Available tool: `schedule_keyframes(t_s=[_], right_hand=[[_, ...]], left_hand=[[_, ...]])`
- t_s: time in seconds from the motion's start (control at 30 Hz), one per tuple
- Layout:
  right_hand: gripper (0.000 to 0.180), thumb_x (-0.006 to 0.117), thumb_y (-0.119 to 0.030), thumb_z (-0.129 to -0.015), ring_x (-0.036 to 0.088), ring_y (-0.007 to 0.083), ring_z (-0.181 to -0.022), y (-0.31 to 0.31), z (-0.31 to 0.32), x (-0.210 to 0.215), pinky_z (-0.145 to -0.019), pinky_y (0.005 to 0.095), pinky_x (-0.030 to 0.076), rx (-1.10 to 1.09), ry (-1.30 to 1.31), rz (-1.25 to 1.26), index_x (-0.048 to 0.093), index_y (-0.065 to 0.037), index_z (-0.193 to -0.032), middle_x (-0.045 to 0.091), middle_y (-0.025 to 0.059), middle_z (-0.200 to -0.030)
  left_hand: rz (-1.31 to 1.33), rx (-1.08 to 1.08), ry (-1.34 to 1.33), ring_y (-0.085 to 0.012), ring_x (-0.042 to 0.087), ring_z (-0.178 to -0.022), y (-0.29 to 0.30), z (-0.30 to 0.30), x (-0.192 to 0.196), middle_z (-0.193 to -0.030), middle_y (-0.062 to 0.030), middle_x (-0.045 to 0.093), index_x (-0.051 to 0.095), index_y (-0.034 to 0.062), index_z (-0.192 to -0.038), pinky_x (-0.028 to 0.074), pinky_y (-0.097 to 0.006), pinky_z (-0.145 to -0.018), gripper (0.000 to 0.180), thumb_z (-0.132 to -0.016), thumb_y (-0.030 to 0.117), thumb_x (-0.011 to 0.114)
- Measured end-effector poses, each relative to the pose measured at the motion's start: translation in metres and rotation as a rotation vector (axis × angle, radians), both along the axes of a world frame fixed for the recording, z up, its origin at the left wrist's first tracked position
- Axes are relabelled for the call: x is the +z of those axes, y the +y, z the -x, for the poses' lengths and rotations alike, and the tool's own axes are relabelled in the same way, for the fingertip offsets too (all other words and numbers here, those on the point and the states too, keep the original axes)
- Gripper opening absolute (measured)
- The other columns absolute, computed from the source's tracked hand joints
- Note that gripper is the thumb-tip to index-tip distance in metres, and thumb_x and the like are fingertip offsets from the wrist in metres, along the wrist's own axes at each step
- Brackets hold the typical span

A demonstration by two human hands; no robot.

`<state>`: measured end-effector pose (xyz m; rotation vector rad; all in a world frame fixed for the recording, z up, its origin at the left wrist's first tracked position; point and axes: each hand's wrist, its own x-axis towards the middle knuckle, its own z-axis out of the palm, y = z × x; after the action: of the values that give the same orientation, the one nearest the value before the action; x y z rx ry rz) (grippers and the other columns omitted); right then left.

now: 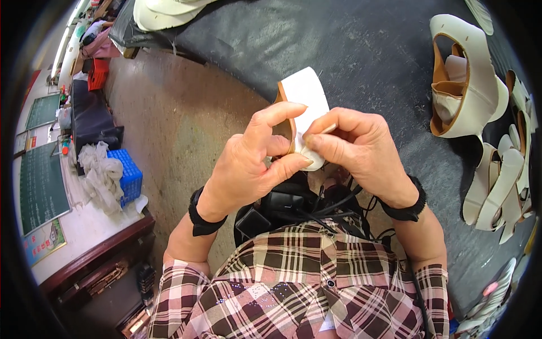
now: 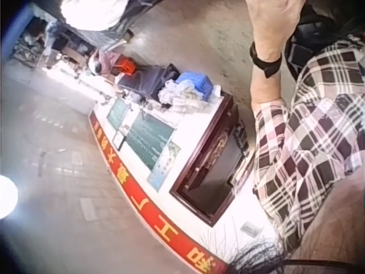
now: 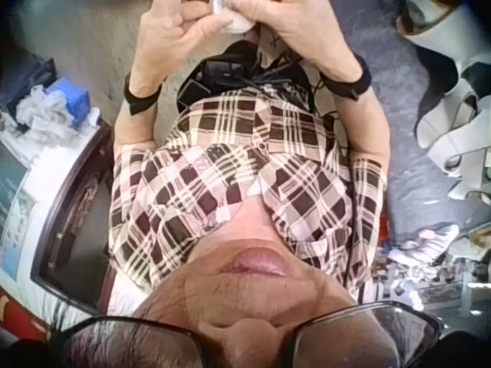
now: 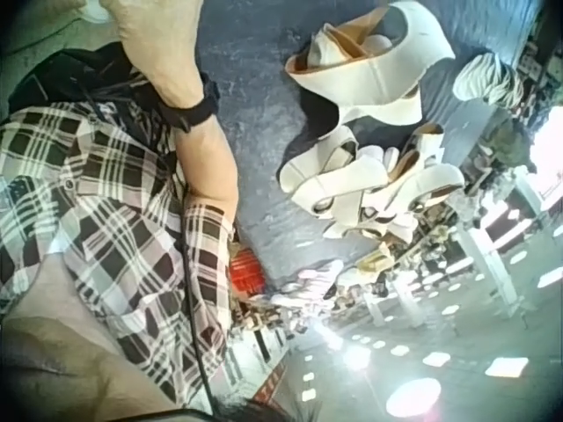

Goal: Stitching and finishing white shoe uppers by hand at a workbench.

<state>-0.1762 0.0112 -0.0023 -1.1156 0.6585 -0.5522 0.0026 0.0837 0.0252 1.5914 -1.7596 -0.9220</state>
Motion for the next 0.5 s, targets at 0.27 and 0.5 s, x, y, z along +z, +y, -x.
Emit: schedule_keyframes(t_s=[0.27,0.5], right_hand=[[0.006,0.066,-0.006,-0.078,0.055,0.0059,-0.061,0.006,-0.011,-0.008,-0.054,0.0214,0.044,-0.039,0.009,0.330,0.067,-0.003,-0.083,0.062,0.0026,-0.071],[0.006,0.067,-0.006,-0.078,0.056,0.0071,-0.063,0.001,-0.024,-0.008,-0.054,0.0223,0.045,-0.011,-0.002,0.418,0.066,-0.003,-0.083,0.063,0.0031,-0.075]], left_hand=[[0.152,-0.025,0.018,-0.0160,0.064,-0.066,0.015,-0.009,-0.008,-0.093,-0.0100,0.063,0.044,0.0000,-0.121,0.050,-0.026,-0.060,0.055,-0.076,0.016,0.072],[0.161,-0.043,0.079,-0.0153,0.066,-0.075,0.016,-0.019,-0.013,-0.108,-0.0122,0.062,0.046,-0.0016,-0.120,0.051,-0.026,-0.068,0.055,-0.077,0.020,0.073]])
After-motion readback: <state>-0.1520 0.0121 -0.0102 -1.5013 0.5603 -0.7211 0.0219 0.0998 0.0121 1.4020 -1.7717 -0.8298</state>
